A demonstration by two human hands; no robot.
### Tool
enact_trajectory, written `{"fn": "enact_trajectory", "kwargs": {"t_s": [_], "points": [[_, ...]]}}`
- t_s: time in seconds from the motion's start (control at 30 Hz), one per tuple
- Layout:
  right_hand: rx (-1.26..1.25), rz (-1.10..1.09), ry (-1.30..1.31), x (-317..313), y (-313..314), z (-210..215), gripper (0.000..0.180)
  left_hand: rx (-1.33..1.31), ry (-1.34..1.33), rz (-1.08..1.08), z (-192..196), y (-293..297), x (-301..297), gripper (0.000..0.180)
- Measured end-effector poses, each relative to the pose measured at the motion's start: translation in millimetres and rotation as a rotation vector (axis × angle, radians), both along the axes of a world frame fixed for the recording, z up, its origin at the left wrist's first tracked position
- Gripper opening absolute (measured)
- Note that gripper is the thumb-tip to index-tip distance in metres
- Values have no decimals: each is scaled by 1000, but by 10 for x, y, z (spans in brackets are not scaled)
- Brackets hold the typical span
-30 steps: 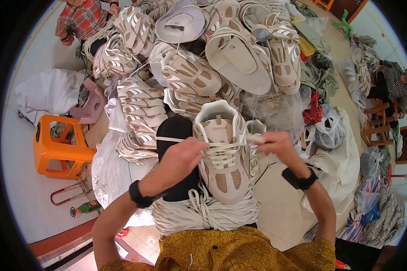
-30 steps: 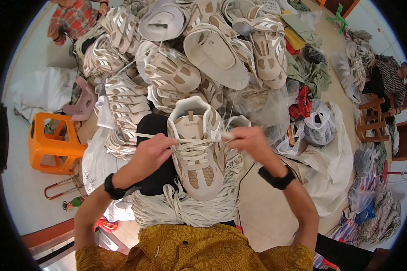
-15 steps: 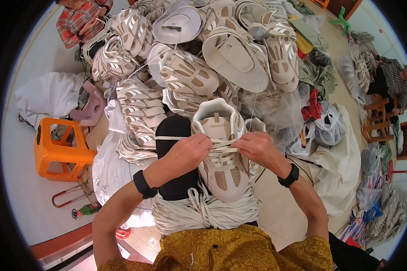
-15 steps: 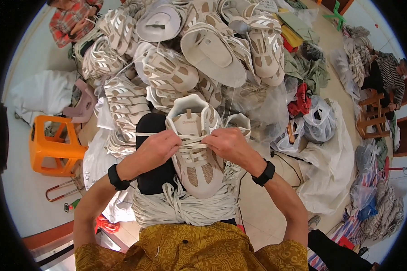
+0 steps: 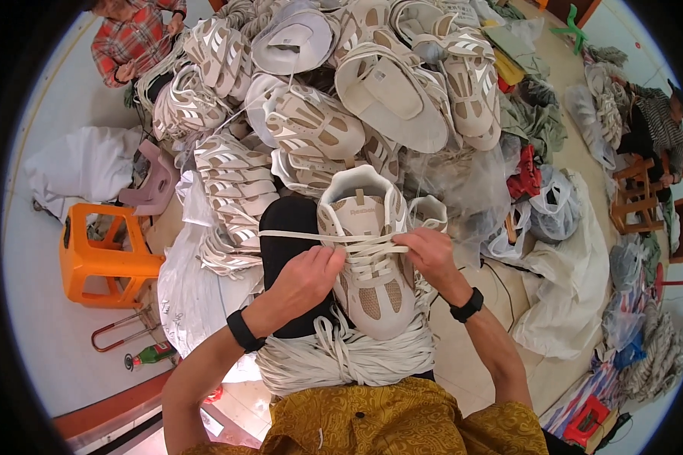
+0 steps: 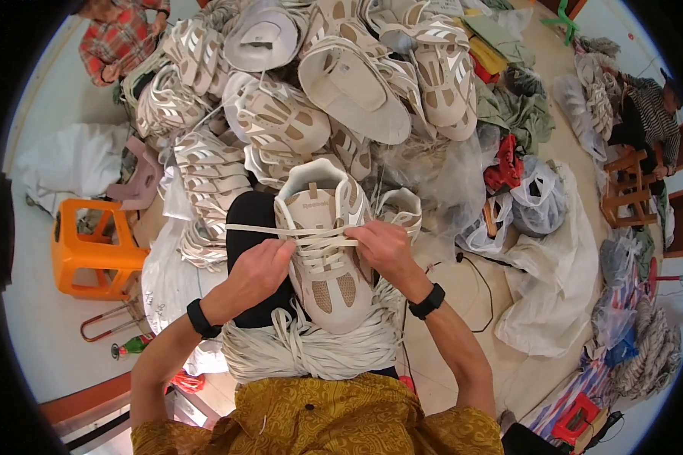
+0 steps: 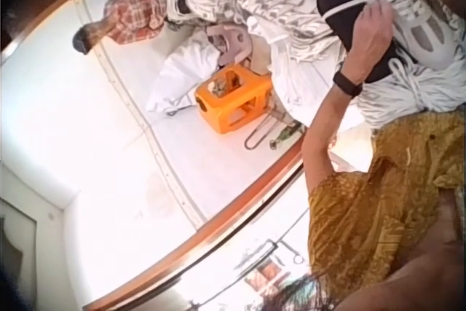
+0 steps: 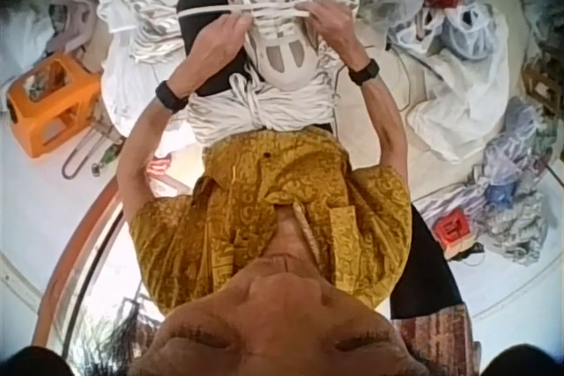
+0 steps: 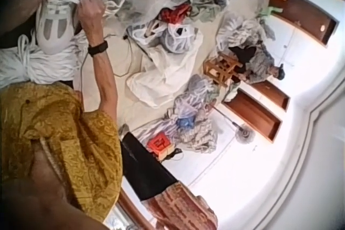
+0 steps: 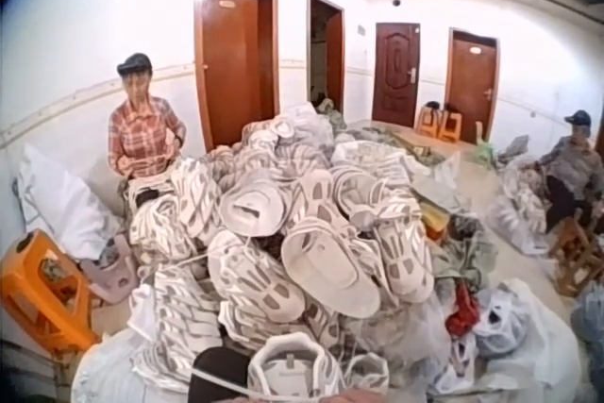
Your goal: Lacing and preparing a large batch of white shoes in a manufacturing environment.
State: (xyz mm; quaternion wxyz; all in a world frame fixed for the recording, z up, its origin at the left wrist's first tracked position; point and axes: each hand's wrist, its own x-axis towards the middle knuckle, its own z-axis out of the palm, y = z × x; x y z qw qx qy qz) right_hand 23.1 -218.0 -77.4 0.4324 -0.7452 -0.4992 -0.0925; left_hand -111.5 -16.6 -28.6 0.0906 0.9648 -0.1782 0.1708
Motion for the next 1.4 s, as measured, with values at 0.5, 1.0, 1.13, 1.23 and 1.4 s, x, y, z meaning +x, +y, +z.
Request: {"fn": "enact_trajectory", "kwargs": {"t_s": [0.5,1.0,1.13,1.23,1.4], "points": [[-264,-9,419,151,-19,298,17,-305,138,89,120,14,94,17],[-307,-99,-179,447,-124,314,5,-342,178,208,51,-38,59,11],[-233,-78,332,267,-170,460,12,-364,136,252,212,29,98,12],[-126,156,234,109,-101,433,16,-315,35,179,279,33,215,14],[-278,169,-211,161,47,426,13,-199,233,94,276,-13,339,17]]}}
